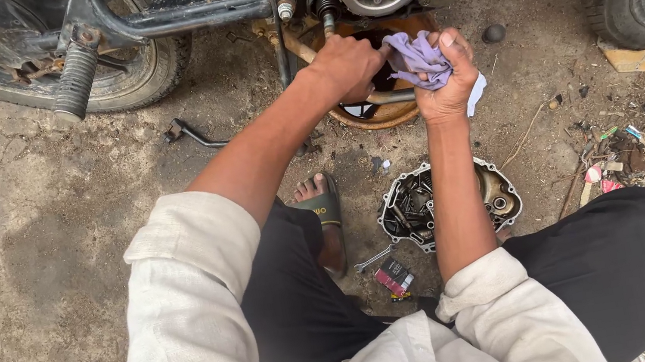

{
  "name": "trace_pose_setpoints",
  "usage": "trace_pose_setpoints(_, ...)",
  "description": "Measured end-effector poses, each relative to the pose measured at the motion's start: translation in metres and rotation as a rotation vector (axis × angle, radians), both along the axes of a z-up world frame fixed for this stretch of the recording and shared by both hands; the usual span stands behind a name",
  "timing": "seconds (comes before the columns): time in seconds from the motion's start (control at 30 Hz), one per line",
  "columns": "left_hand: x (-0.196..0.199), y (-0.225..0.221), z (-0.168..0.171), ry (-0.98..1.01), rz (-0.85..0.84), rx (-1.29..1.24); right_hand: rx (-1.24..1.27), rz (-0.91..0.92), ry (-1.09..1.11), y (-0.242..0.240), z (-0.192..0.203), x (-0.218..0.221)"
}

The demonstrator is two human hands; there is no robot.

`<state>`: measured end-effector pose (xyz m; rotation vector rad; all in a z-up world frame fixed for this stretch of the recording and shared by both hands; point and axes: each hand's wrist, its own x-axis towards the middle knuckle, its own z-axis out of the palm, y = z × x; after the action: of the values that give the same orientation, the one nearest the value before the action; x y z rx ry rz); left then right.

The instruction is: The person cleans the motorcycle engine components with a cloth, wiping the clutch assembly and the surrounding metal casing. They handle the internal parts by hand while continuing to wipe the gears and casing with the cloth.

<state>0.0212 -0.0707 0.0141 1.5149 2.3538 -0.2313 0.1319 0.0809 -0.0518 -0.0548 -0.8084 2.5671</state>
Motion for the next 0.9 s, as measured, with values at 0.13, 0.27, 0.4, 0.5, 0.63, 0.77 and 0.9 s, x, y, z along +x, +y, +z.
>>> trace_pose_setpoints(0.13,-0.006,0.012,0.005,0.019,0.027,0.113,0.003,0.01,0.058,-0.002,0.001,0.0)
trace_pose_setpoints(0.27,-0.008,0.025,0.007,0.088,0.188,0.286,0.021,-0.01,0.028,-0.004,0.009,-0.002)
trace_pose_setpoints(0.4,-0.001,0.025,0.014,0.119,0.301,0.48,-0.001,-0.054,-0.039,-0.005,0.008,-0.003)
trace_pose_setpoints(0.5,-0.001,0.044,-0.008,0.076,0.261,0.533,0.031,-0.072,-0.037,0.0,-0.005,-0.003)
trace_pose_setpoints(0.63,0.012,0.066,-0.014,0.013,0.332,0.405,0.029,-0.096,-0.031,0.005,-0.01,-0.005)
trace_pose_setpoints(0.77,0.024,0.074,-0.015,-0.265,0.624,0.535,-0.146,-0.163,-0.154,0.002,0.006,-0.004)
trace_pose_setpoints(0.9,0.011,0.068,-0.01,-0.269,0.66,0.602,-0.117,-0.137,-0.12,0.003,-0.001,-0.005)
